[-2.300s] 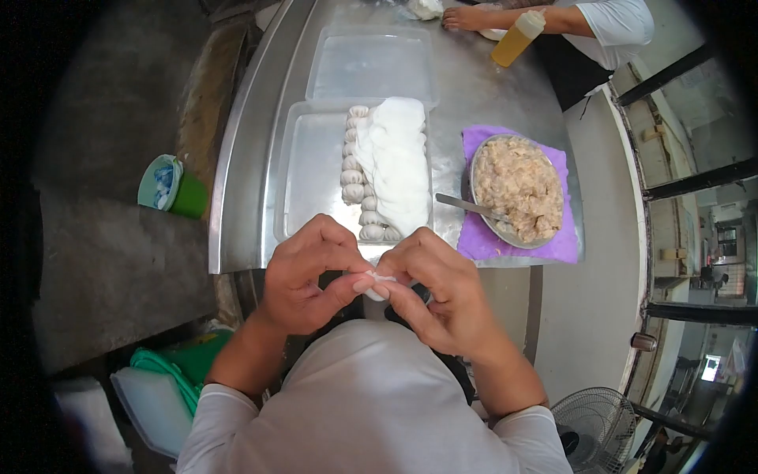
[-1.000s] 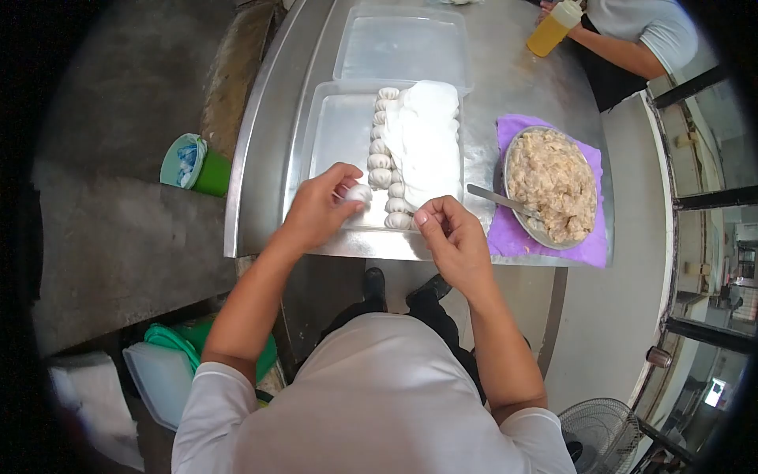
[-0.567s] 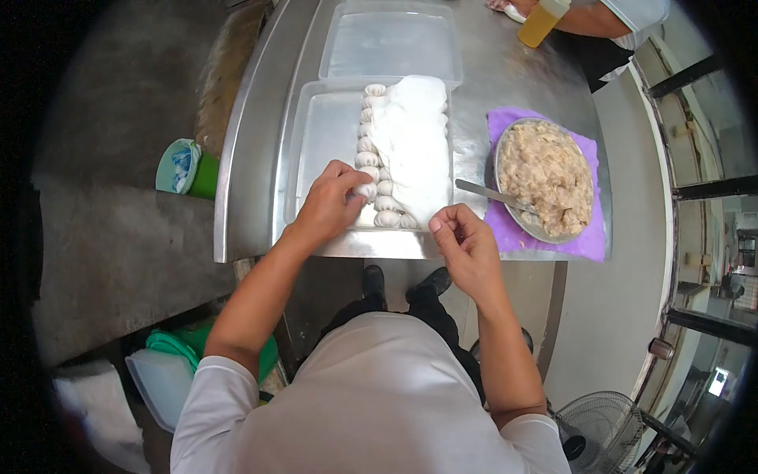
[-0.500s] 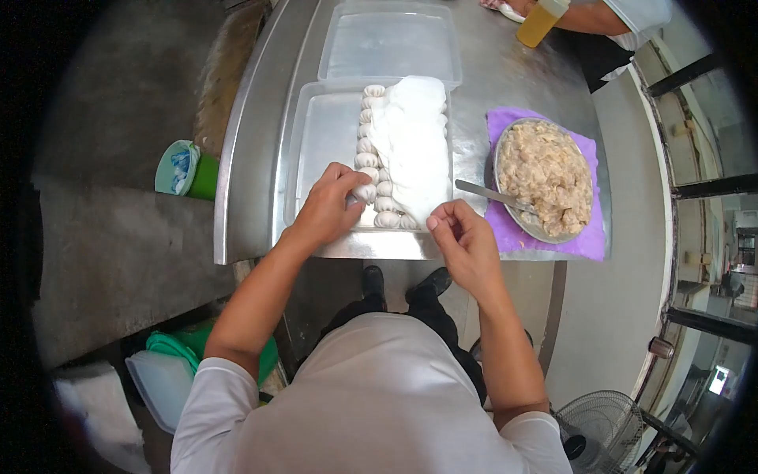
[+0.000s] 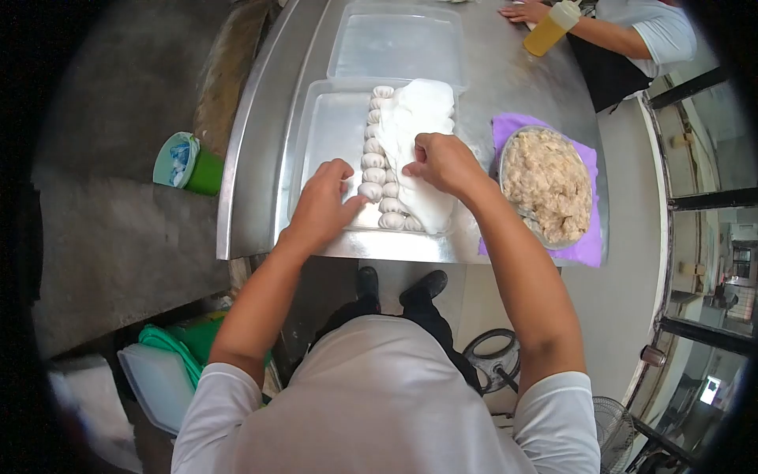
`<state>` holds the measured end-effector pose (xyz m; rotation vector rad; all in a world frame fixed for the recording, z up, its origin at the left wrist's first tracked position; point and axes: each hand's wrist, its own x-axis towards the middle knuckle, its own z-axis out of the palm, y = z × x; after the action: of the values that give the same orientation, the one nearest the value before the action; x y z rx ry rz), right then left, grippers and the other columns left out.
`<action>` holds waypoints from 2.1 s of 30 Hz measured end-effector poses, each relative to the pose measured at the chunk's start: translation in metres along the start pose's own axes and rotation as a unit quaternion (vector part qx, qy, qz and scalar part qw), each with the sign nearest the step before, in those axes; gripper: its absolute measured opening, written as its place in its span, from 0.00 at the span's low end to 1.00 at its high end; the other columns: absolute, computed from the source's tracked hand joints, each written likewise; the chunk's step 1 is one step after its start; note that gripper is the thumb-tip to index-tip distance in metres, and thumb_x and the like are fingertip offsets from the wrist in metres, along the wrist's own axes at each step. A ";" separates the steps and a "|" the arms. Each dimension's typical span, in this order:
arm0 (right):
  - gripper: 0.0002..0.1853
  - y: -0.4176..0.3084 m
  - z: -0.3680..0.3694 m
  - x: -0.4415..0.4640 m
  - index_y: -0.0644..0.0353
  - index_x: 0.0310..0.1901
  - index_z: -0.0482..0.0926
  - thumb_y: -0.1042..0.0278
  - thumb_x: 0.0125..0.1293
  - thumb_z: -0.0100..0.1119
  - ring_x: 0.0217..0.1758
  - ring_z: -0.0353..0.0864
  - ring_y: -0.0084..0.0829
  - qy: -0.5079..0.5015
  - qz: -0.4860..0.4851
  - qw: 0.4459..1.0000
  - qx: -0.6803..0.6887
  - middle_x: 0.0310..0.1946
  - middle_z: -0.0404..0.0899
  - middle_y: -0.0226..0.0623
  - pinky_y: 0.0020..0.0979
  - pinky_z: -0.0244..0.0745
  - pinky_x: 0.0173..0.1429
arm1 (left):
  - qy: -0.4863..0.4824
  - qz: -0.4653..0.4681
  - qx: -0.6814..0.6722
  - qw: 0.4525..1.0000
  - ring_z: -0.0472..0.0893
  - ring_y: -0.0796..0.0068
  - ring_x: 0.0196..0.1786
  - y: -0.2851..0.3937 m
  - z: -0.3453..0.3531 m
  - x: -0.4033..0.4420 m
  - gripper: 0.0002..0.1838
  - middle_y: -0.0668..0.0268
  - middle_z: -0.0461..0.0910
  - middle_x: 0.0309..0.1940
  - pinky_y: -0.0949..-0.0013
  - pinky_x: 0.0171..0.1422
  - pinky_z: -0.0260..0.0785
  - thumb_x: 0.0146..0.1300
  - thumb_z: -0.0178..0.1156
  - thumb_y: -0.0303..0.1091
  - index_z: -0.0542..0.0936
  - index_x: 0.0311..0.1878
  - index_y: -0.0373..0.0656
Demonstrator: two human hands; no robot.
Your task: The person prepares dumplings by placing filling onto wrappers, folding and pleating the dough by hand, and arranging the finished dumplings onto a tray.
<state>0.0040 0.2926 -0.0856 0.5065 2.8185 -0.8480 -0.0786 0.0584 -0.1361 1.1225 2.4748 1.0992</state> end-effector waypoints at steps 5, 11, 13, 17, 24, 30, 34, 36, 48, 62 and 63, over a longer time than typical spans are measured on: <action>0.12 0.008 0.005 0.007 0.64 0.33 0.80 0.65 0.58 0.71 0.37 0.83 0.50 0.009 -0.027 0.999 0.025 0.29 0.83 0.51 0.44 0.76 0.45 | 0.032 -0.027 -0.069 0.997 0.82 0.66 0.35 -0.015 -0.003 -0.014 0.15 0.57 0.81 0.39 0.63 0.42 0.76 0.60 0.73 0.30 0.78 0.44 0.35; 0.05 0.016 0.008 0.011 0.64 0.35 0.79 0.74 0.58 0.63 0.39 0.81 0.45 0.030 -0.068 0.997 -0.012 0.34 0.79 0.49 0.41 0.75 0.46 | 0.069 -0.032 -0.114 0.991 0.81 0.73 0.32 -0.016 0.002 -0.019 0.11 0.61 0.82 0.34 0.69 0.39 0.74 0.63 0.70 0.31 0.80 0.42 0.36; 0.04 0.015 0.009 0.011 0.64 0.36 0.79 0.77 0.58 0.61 0.37 0.79 0.40 0.037 -0.071 0.997 -0.020 0.34 0.76 0.46 0.37 0.74 0.44 | 0.070 -0.029 -0.122 0.990 0.81 0.73 0.32 -0.019 0.002 -0.019 0.10 0.61 0.82 0.33 0.70 0.39 0.74 0.63 0.69 0.31 0.80 0.41 0.36; 0.04 0.021 0.006 0.009 0.64 0.35 0.78 0.80 0.58 0.58 0.37 0.77 0.40 0.055 -0.122 0.990 0.041 0.36 0.76 0.45 0.38 0.73 0.44 | 0.066 -0.024 -0.130 0.989 0.81 0.74 0.32 -0.020 0.004 -0.018 0.09 0.62 0.83 0.33 0.70 0.38 0.74 0.64 0.69 0.31 0.80 0.41 0.37; 0.08 0.010 0.002 0.012 0.65 0.33 0.76 0.73 0.64 0.66 0.35 0.76 0.39 0.039 -0.070 0.997 -0.004 0.32 0.76 0.44 0.37 0.72 0.42 | 0.056 -0.025 -0.105 0.993 0.82 0.71 0.33 -0.019 0.004 -0.018 0.09 0.61 0.83 0.33 0.69 0.39 0.74 0.64 0.69 0.31 0.81 0.39 0.36; 0.10 0.028 0.000 0.024 0.65 0.35 0.78 0.70 0.64 0.70 0.32 0.77 0.30 0.064 -0.029 0.995 0.072 0.27 0.77 0.36 0.36 0.73 0.38 | 0.044 -0.023 -0.103 0.993 0.83 0.69 0.33 -0.018 0.000 -0.019 0.08 0.60 0.83 0.33 0.69 0.39 0.75 0.64 0.68 0.30 0.81 0.39 0.36; 0.09 0.046 -0.010 0.026 0.67 0.39 0.81 0.70 0.66 0.69 0.32 0.77 0.24 0.020 0.020 0.994 0.108 0.28 0.79 0.31 0.32 0.75 0.37 | 0.058 -0.013 -0.134 0.989 0.82 0.65 0.30 -0.017 0.002 -0.020 0.08 0.58 0.81 0.31 0.64 0.38 0.75 0.64 0.68 0.29 0.79 0.37 0.36; 0.10 0.052 -0.019 0.022 0.67 0.43 0.82 0.70 0.66 0.67 0.33 0.77 0.22 -0.025 0.080 0.969 0.232 0.31 0.81 0.30 0.27 0.76 0.39 | 0.059 -0.016 -0.128 0.990 0.82 0.66 0.30 -0.017 0.002 -0.019 0.08 0.58 0.81 0.32 0.64 0.38 0.75 0.64 0.69 0.29 0.79 0.37 0.36; 0.04 0.052 -0.073 -0.052 0.63 0.45 0.80 0.75 0.72 0.60 0.35 0.83 0.20 0.116 0.013 0.803 0.584 0.37 0.84 0.29 0.24 0.80 0.37 | -0.010 -0.014 -0.380 0.925 0.80 0.74 0.54 0.022 -0.009 0.014 0.24 0.62 0.82 0.52 0.70 0.56 0.76 0.66 0.71 0.34 0.77 0.62 0.36; 0.27 0.045 -0.003 -0.158 0.67 0.59 0.75 0.46 0.79 0.55 0.55 0.83 0.36 0.117 0.057 0.632 0.764 0.55 0.80 0.48 0.35 0.82 0.58 | -0.153 0.180 -0.173 0.956 0.83 0.76 0.38 0.154 0.040 0.040 0.14 0.63 0.81 0.36 0.70 0.44 0.75 0.63 0.71 0.28 0.79 0.48 0.36; 0.27 0.043 0.005 -0.158 0.67 0.60 0.74 0.46 0.79 0.54 0.56 0.83 0.37 0.133 0.047 0.574 0.807 0.56 0.79 0.49 0.36 0.82 0.60 | -0.205 0.171 -0.173 0.948 0.83 0.72 0.36 0.174 0.046 0.030 0.15 0.61 0.82 0.35 0.69 0.42 0.76 0.62 0.72 0.29 0.78 0.48 0.36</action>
<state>0.1674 0.2800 -0.0734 0.8746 1.1386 -3.2496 0.0192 0.1803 -0.0422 1.5148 1.7338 1.1793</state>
